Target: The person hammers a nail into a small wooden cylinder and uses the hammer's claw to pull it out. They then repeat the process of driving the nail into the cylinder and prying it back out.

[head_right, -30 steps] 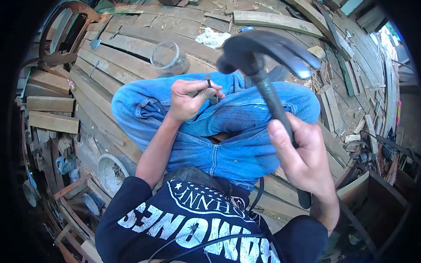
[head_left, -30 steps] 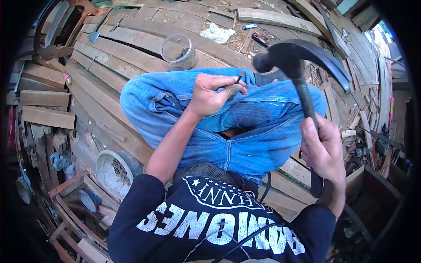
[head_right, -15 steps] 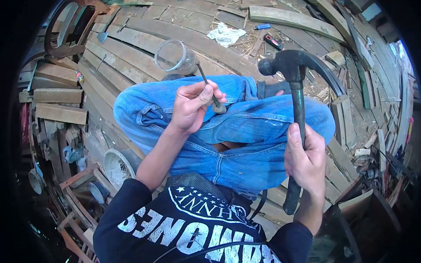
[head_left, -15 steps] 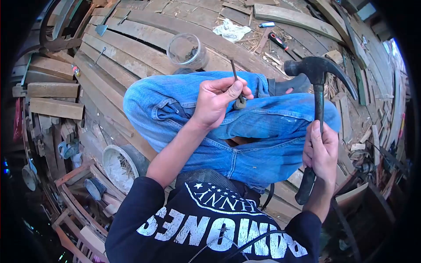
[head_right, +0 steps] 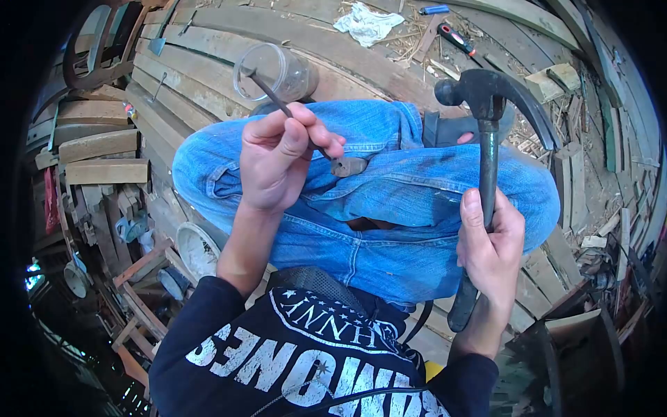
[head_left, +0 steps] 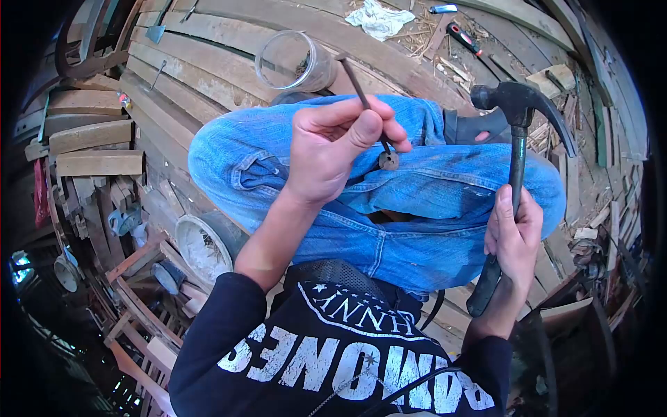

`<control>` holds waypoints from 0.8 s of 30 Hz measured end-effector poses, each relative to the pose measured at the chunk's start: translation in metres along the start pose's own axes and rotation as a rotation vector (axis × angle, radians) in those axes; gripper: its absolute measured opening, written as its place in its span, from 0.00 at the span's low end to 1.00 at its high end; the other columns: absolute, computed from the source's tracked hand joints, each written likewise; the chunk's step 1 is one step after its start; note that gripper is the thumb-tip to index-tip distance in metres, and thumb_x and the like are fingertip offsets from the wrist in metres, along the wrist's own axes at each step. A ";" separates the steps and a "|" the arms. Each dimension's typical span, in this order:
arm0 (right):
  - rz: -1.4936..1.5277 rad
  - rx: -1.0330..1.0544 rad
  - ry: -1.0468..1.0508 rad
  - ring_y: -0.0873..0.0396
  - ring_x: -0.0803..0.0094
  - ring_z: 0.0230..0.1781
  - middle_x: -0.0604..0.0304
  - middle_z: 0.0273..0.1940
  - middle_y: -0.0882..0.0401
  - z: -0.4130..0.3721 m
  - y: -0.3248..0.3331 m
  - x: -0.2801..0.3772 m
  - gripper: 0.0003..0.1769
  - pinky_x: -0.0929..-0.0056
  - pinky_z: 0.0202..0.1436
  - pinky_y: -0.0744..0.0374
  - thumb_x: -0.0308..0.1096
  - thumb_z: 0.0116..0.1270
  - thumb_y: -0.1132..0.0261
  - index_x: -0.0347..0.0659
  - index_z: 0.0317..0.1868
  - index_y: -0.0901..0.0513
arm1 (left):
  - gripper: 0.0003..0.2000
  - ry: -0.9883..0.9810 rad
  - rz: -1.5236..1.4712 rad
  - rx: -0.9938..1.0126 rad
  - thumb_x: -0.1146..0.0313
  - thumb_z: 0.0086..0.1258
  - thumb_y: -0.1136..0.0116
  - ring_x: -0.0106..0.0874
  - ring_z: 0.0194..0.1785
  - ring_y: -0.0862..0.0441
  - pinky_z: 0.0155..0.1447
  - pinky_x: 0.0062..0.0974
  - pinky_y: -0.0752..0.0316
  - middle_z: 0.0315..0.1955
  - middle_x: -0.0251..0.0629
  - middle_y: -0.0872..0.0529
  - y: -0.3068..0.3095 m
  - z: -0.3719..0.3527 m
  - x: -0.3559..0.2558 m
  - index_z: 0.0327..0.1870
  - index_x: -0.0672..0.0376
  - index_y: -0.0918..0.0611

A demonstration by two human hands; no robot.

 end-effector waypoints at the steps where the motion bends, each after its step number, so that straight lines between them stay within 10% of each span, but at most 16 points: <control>1: -0.011 -0.008 -0.008 0.44 0.85 0.06 0.71 0.12 0.41 0.000 0.000 -0.001 0.16 0.83 0.08 0.42 0.42 0.74 0.47 0.40 0.31 0.32 | 0.09 0.007 0.056 0.050 0.70 0.70 0.45 0.36 0.36 0.16 0.44 0.34 0.20 0.31 0.44 0.15 -0.003 0.000 0.002 0.44 0.67 0.20; 24: -0.061 0.004 -0.028 0.45 0.87 0.06 0.72 0.12 0.41 0.005 0.000 -0.004 0.15 0.85 0.08 0.43 0.42 0.73 0.45 0.39 0.34 0.30 | 0.09 0.089 0.104 0.154 0.71 0.69 0.45 0.39 0.33 0.15 0.48 0.42 0.20 0.30 0.46 0.16 -0.001 -0.002 0.022 0.42 0.69 0.20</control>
Point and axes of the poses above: each hand's wrist, its own z-axis towards the middle knuckle, its own y-axis out of the back of the hand, x = y × z, the point moved 8 cm from there along z, towards the middle knuckle
